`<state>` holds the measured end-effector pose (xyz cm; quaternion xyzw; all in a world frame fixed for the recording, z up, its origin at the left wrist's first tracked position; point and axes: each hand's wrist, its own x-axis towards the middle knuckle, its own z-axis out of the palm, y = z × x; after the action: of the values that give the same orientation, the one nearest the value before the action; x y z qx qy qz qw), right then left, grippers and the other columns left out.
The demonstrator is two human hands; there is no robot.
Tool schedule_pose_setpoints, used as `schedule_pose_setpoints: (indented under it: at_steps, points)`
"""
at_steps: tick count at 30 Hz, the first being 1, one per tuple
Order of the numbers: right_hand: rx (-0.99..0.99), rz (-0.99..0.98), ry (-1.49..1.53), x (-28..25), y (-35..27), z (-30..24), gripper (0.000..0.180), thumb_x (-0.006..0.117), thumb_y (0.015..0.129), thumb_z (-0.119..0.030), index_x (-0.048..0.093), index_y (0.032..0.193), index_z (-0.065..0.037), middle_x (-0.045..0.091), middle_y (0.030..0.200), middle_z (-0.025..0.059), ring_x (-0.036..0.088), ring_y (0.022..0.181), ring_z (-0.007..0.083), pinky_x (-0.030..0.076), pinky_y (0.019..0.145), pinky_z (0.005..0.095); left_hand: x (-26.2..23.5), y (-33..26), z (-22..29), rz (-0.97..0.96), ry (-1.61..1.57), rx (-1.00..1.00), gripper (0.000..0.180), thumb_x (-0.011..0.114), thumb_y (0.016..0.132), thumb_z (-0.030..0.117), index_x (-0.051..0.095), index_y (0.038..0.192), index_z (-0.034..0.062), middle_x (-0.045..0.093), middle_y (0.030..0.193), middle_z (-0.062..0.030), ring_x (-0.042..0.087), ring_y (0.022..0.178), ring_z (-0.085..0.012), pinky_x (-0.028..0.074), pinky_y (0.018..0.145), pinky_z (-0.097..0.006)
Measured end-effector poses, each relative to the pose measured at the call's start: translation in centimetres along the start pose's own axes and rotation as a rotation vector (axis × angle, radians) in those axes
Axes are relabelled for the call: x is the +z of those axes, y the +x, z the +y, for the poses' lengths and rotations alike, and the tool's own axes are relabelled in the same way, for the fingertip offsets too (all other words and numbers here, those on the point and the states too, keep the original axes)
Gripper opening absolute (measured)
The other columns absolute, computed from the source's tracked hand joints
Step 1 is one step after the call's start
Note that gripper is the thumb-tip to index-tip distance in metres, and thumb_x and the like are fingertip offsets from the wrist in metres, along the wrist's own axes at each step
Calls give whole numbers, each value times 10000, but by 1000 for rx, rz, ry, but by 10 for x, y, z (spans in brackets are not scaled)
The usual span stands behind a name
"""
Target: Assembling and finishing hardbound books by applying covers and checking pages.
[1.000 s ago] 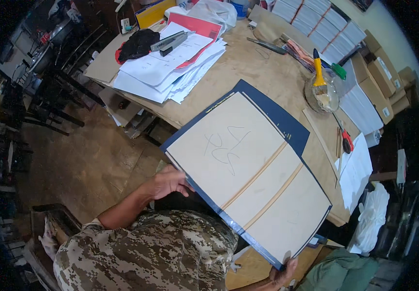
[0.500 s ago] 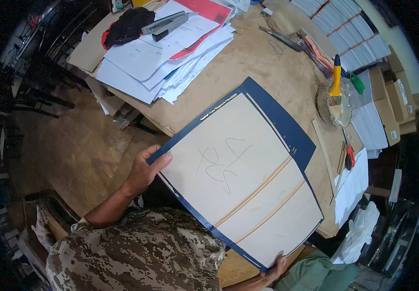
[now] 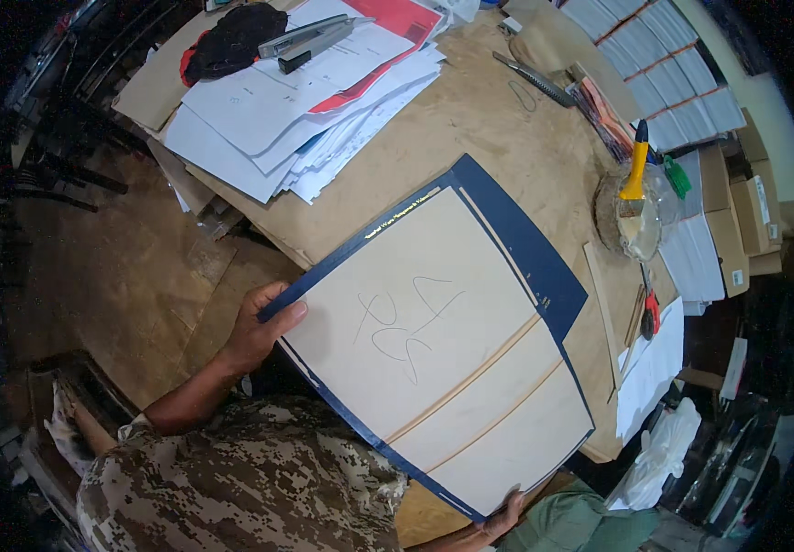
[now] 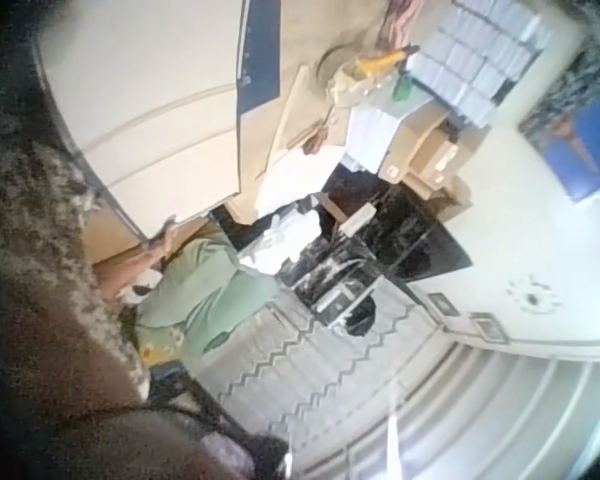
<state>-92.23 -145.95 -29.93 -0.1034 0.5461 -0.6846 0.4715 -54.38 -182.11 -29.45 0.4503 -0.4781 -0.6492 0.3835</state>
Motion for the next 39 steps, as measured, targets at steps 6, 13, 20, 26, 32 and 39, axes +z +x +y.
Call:
schedule_pose_setpoints:
  at_steps: [6, 13, 20, 26, 32, 39]
  points:
    - [-85, 102, -69, 15, 6, 4, 556, 536, 1019, -377, 461, 1477, -70, 605, 1373, 136, 646, 1144, 258, 530, 940, 376, 3, -1, 0, -17, -14, -35, 242, 654, 941, 205, 548, 746, 108, 464, 670, 73, 378, 616, -47, 311, 587, -212]
    - [-118, 246, -130, -9, 9, 10, 559, 522, 1022, -377, 449, 1484, -71, 600, 1378, 144, 641, 1156, 271, 534, 952, 399, 3, 0, -3, -22, -10, -6, 242, 647, 938, 232, 540, 759, 110, 469, 673, 62, 395, 622, -58, 327, 597, -223]
    - [-165, 364, -182, -56, 11, 24, 557, 515, 1022, -372, 447, 1483, -68, 587, 1392, 152, 636, 1172, 286, 533, 973, 418, 5, 0, -5, -27, -17, -21, 233, 644, 925, 233, 534, 765, 104, 480, 679, 52, 409, 628, -65, 341, 601, -230]
    - [-143, 268, -160, -29, 12, 15, 561, 509, 1024, -369, 433, 1494, -73, 576, 1406, 151, 629, 1185, 287, 527, 985, 422, 5, -5, -2, -20, -19, -54, 204, 647, 914, 227, 562, 790, 89, 514, 695, 41, 441, 644, -72, 366, 614, -232]
    - [-131, 182, -143, 3, 12, 7, 566, 505, 1025, -365, 418, 1506, -79, 560, 1426, 146, 617, 1204, 286, 517, 999, 424, 7, -8, 1, 2, -60, -63, 184, 654, 906, 230, 599, 835, 69, 563, 724, 22, 479, 666, -82, 399, 636, -233]
    - [-176, 155, -130, 3, 11, 6, 568, 504, 1026, -357, 404, 1518, -92, 534, 1458, 128, 593, 1239, 280, 497, 1023, 421, 4, -9, 0, -35, -64, -72, 180, 656, 904, 226, 613, 856, 58, 583, 738, 15, 497, 676, -86, 412, 644, -234]
